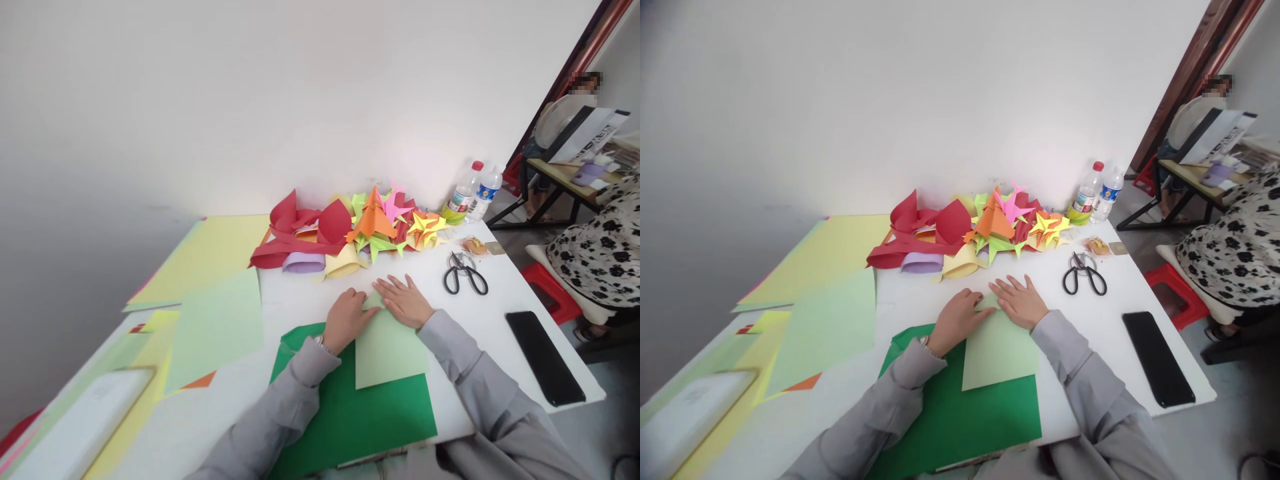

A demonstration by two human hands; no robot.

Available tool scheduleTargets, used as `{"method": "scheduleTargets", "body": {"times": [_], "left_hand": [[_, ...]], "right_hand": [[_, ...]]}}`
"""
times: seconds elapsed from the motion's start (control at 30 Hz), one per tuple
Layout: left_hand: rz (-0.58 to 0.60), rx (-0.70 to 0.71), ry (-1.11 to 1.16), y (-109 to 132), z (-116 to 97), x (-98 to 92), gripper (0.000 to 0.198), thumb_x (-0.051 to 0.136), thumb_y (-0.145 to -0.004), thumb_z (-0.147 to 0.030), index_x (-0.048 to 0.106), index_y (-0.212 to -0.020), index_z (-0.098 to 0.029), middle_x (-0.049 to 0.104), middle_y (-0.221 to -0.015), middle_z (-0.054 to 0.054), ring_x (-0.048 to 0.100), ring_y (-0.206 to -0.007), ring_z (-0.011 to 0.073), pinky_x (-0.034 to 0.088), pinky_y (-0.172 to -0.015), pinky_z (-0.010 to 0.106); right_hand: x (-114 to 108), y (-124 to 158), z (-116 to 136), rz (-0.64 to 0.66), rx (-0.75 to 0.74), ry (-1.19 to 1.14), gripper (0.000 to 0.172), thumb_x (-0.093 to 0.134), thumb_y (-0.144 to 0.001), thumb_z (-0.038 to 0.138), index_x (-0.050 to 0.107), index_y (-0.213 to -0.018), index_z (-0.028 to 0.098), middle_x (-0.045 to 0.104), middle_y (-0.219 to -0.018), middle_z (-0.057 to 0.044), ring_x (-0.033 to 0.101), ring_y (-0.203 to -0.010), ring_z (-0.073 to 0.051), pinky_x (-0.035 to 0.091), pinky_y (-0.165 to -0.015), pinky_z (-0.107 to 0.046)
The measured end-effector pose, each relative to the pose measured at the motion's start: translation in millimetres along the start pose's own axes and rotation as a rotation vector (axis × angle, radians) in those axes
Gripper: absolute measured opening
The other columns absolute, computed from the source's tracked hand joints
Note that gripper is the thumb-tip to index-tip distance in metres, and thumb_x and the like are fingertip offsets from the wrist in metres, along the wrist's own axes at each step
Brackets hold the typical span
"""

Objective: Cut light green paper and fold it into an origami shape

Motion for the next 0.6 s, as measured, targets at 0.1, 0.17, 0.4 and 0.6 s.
{"method": "scheduleTargets", "body": {"times": [0.1,0.17,0.4,0.6], "left_hand": [[0.037,-0.03,0.053,-7,-4,8.0,0.034,0.059,-0.078,-0.042,0.059,-0.095,-0.012,0.059,-0.088,0.011,0.057,-0.086,0.0251,0.043,-0.076,0.034],[0.069,-0.046,0.105,-9,-6,10.3,0.035,0.061,-0.076,-0.041,0.058,-0.096,-0.013,0.06,-0.089,0.01,0.057,-0.087,0.0249,0.043,-0.076,0.034],[0.098,-0.139,0.41,-12,2,7.9,0.024,0.063,-0.065,-0.027,0.05,-0.085,-0.019,0.057,-0.08,0.0,0.054,-0.075,0.0186,0.04,-0.066,0.029],[0.172,-0.052,0.781,-14,5,0.8,0.028,0.068,-0.06,-0.03,0.049,-0.076,-0.017,0.05,-0.072,-0.004,0.049,-0.07,0.0158,0.038,-0.061,0.027]], "right_hand": [[0,0,-1,0.005,0.012,-0.03,0.052,0.019,-0.097,0.036,0.015,-0.147,0.024,0.03,-0.15,-0.003,0.019,-0.14,-0.023,0.008,-0.111,-0.054],[1,0,-1,0.006,0.015,-0.045,0.053,0.019,-0.097,0.036,0.014,-0.148,0.023,0.029,-0.15,-0.004,0.018,-0.14,-0.022,0.007,-0.111,-0.054],[-3,0,-21,-0.18,0.107,-0.26,0.054,0.024,-0.096,0.036,0.02,-0.146,0.016,0.035,-0.147,-0.013,0.03,-0.135,-0.019,0.016,-0.111,-0.047],[-3,-3,-34,-0.348,0.178,-0.66,0.031,0.055,-0.082,0.046,0.066,-0.085,0.017,0.07,-0.09,-0.008,0.062,-0.089,-0.021,0.043,-0.089,-0.04]]}}
Point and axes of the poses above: each hand's wrist, its own y-axis away from the middle knuckle, its own x-axis out of the palm, z = x × y, the point moved 7 cm from there along -y, towards the middle knuckle
